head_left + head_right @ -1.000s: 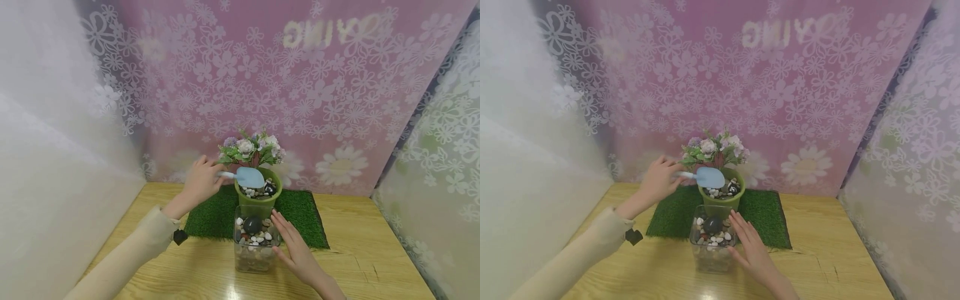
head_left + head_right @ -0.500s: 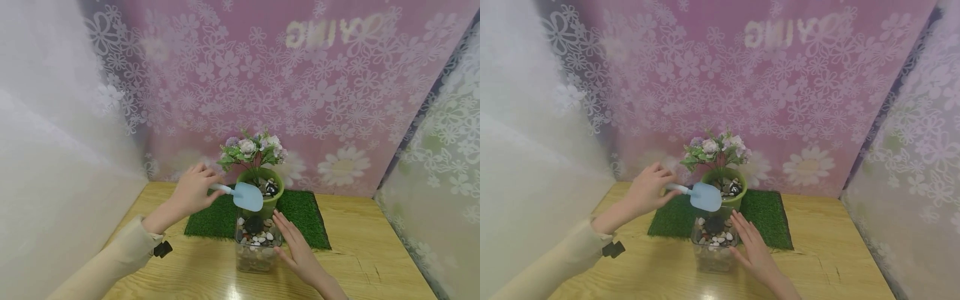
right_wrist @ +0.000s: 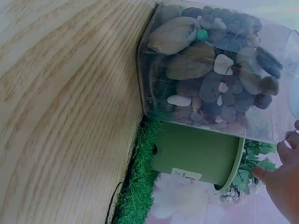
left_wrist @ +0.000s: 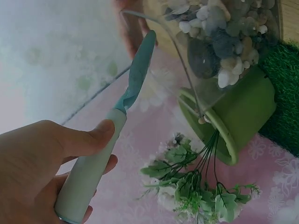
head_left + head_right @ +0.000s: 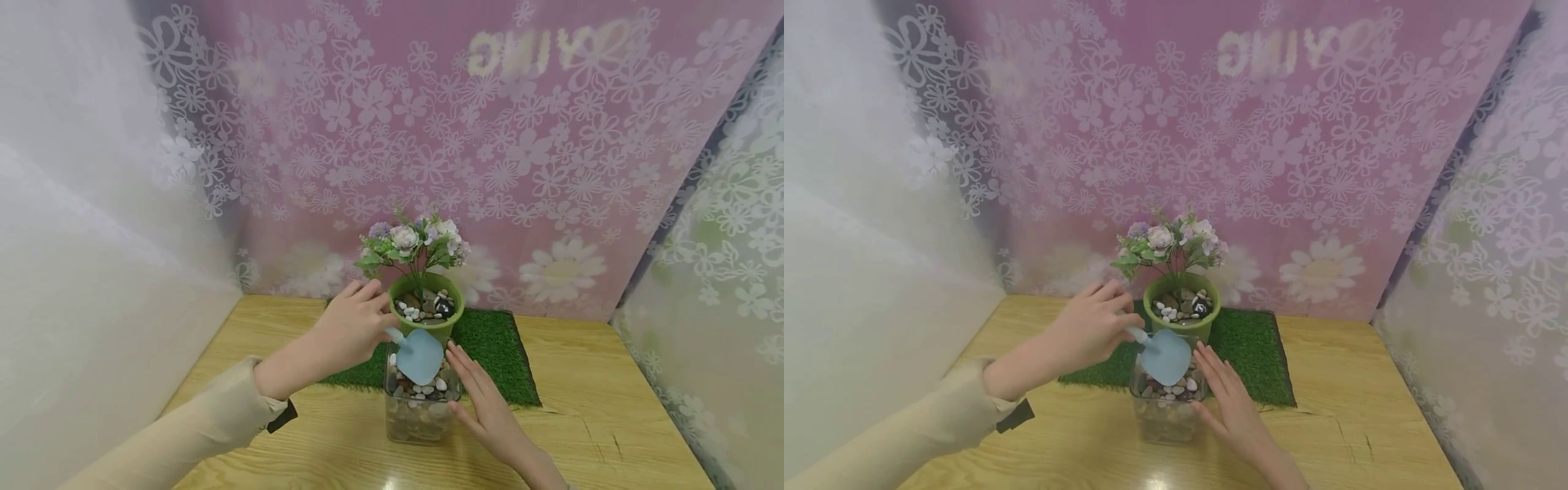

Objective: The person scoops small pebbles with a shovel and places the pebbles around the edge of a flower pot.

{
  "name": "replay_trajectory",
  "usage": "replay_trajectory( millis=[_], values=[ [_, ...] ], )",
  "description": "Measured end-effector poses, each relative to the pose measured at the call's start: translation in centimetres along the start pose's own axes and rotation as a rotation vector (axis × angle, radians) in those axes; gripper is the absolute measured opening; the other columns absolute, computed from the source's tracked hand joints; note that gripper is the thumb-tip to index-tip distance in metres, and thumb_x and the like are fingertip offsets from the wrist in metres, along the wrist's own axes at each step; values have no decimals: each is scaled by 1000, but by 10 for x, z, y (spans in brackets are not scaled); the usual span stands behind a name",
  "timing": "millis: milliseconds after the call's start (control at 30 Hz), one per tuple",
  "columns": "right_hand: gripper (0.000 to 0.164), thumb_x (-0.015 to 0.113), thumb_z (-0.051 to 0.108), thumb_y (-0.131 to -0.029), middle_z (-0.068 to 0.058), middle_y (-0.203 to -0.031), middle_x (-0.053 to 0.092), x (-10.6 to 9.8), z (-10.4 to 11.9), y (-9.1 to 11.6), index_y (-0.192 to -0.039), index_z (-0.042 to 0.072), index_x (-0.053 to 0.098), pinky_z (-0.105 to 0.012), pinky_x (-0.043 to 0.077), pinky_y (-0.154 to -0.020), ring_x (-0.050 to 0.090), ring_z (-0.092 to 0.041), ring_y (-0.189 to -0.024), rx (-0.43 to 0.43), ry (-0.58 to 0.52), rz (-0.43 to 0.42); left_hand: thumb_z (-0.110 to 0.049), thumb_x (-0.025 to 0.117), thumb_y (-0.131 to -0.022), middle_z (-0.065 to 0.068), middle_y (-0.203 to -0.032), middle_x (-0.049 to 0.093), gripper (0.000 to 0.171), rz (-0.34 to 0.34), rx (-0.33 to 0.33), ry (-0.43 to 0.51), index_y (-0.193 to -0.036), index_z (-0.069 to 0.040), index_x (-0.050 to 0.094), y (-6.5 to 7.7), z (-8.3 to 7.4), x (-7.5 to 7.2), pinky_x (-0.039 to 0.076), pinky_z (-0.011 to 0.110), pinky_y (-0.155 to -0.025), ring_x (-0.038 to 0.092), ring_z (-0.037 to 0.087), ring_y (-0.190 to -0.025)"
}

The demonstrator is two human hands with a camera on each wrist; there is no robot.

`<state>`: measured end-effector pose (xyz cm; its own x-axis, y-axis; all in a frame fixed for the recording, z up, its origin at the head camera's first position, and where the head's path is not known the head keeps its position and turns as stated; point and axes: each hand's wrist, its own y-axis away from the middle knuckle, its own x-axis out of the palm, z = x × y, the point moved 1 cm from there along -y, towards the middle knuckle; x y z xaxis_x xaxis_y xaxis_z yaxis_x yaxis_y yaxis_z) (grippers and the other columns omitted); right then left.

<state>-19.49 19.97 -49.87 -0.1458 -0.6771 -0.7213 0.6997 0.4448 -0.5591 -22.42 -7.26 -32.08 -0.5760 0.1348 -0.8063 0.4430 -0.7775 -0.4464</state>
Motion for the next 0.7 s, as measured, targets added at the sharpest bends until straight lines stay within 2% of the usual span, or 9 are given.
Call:
replay_trajectory(
  millis=[300, 433, 533, 700],
  values=[
    [85, 70, 8, -91, -9, -167, 24, 0, 0, 1, -162, 14, 24, -17, 1, -119, 21, -25, -154, 3, 6, -5, -37, 81, -85, -7, -91, 64, 10, 123, 88, -71, -93, -32, 79, -4, -16, 17, 32, 32, -76, 46, 18, -92],
    [85, 70, 8, -91, -9, -167, 24, 0, 0, 1, -162, 14, 24, -17, 1, -119, 21, -25, -154, 3, 4, -7, -38, 82, -84, -8, -90, 64, 11, 146, 129, -63, -94, -33, 79, -4, -20, 28, 33, 31, -77, 46, 17, -92],
    [85, 70, 8, -91, -8, -167, 23, 1, 0, 1, -162, 14, 24, -16, 1, -119, 21, -24, -154, 5, 0, -5, -39, 83, -83, -9, -91, 65, 13, 137, 139, -27, -95, -34, 80, -3, -20, 36, 35, 32, -78, 47, 17, -91],
    [84, 70, 7, -91, -9, -167, 23, 1, -1, 1, -162, 11, 25, -16, 2, -119, 21, -26, -154, 9, -11, -8, -39, 83, -82, -8, -92, 66, 16, 143, 99, 97, -96, -32, 80, -2, -11, 47, 32, 31, -75, 43, 16, -88]
  ],
)
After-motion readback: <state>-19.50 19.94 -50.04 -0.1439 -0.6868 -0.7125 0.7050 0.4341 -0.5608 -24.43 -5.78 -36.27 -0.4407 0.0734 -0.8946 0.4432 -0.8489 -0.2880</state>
